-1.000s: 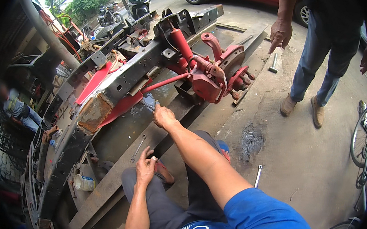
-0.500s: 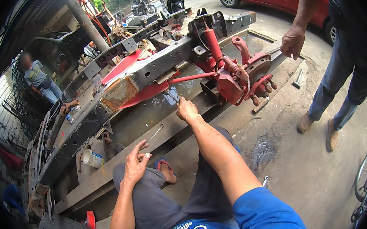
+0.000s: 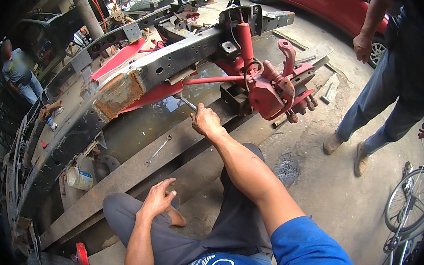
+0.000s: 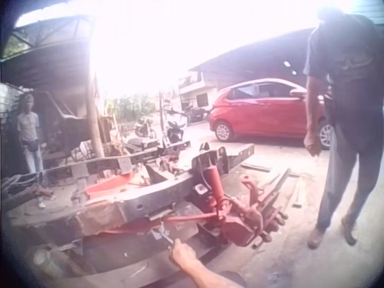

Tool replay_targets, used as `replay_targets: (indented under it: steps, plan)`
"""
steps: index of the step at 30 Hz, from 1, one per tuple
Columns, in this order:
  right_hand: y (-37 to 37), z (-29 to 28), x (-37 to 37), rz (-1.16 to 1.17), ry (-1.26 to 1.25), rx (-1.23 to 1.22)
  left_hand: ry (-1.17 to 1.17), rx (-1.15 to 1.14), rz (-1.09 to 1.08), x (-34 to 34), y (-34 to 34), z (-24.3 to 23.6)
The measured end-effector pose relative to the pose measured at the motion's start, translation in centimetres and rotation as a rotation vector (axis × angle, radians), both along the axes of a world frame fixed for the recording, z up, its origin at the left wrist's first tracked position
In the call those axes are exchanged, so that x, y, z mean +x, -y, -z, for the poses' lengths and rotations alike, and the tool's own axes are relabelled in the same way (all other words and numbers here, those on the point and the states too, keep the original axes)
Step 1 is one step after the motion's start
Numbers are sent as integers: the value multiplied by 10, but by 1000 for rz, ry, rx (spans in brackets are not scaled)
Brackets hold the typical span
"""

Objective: The person sits on the ground and uses a wrench to tighten bolts on a red vehicle frame. They repeatedly adjust the wrench and reposition their hands to secure fasteners on the frame's side.

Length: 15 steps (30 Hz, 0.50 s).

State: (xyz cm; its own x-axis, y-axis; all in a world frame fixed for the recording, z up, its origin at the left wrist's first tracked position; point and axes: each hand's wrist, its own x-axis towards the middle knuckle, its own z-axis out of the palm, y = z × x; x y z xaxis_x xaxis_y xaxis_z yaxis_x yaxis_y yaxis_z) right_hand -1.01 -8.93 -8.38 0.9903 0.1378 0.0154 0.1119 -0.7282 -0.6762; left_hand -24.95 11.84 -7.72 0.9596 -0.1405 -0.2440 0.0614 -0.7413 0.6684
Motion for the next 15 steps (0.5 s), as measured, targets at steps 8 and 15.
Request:
replay_targets:
  steps: [8, 15]
  plan:
    - [0, -3, -3, 15, 0, -10, -114, 44, 87, -4, -8, 6]
    - [0, 3, -2, 28, 3, 30, -182, 158, 125, -10, -11, 20]
